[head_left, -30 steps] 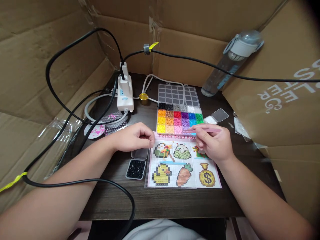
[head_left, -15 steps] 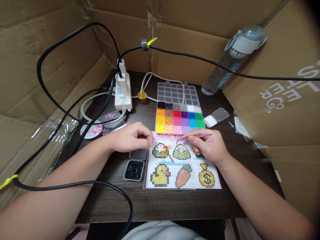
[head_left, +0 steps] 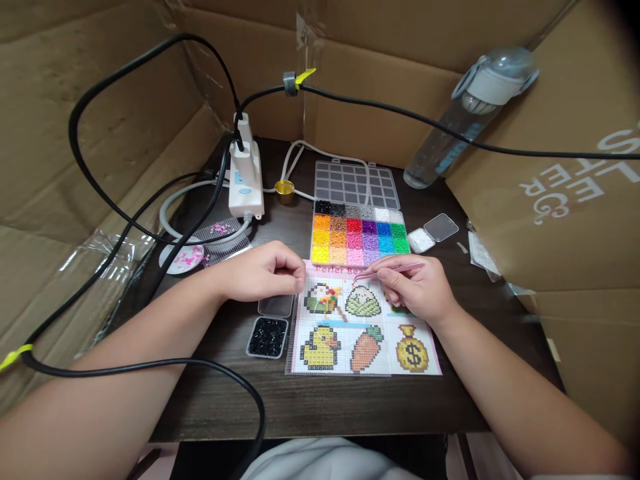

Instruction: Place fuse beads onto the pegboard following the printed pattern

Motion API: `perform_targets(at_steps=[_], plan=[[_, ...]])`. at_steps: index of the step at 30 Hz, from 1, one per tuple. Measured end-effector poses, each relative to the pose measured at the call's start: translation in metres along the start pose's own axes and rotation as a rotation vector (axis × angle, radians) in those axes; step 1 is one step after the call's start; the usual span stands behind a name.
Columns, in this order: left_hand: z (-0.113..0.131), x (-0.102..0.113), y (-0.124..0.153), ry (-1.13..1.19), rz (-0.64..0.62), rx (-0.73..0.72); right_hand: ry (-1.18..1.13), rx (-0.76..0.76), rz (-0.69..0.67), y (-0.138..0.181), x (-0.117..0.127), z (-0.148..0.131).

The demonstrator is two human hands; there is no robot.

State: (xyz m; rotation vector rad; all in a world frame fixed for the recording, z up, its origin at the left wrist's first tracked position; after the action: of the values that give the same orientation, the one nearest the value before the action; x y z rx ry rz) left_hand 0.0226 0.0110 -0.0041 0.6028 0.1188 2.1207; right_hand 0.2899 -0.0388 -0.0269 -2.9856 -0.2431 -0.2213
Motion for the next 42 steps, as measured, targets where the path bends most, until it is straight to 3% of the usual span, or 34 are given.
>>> perform_targets(at_steps=[8,12,19,25,32,42], plan=[[0.002,0.0,-0.001,0.006,-0.002,0.003,-0.107,-0.027,0.014,-0.001,0.003,0.002],[0.001,0.0,-0.001,0.018,-0.011,0.023,-0.281,-0.045,0.139,-0.007,0.014,-0.005],[0.0,0.001,-0.001,0.02,-0.025,0.044,-0.558,0.044,0.387,-0.018,0.055,-0.015],[-0.002,0.002,-0.001,0.016,-0.01,0.063,-0.737,0.028,0.331,-0.02,0.061,-0.013],[-0.001,0.001,-0.002,0.02,-0.011,0.07,-0.706,-0.001,0.269,-0.018,0.051,-0.01],[0.0,0.0,-0.001,0.045,-0.02,0.056,-0.726,-0.081,0.292,-0.019,0.048,-0.006]])
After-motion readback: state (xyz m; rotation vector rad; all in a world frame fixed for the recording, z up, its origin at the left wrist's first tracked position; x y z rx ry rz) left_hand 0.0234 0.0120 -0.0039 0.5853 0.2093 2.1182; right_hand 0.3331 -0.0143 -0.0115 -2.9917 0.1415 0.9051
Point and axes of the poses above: each hand's wrist, its own y-axis away from the middle knuckle, its own x-axis out of the back of the hand, z = x × y, the point moved 3 cm from there along -y, towards the middle knuckle, and after that the axes turned 7 degrees about x, right-handed, at the moved point
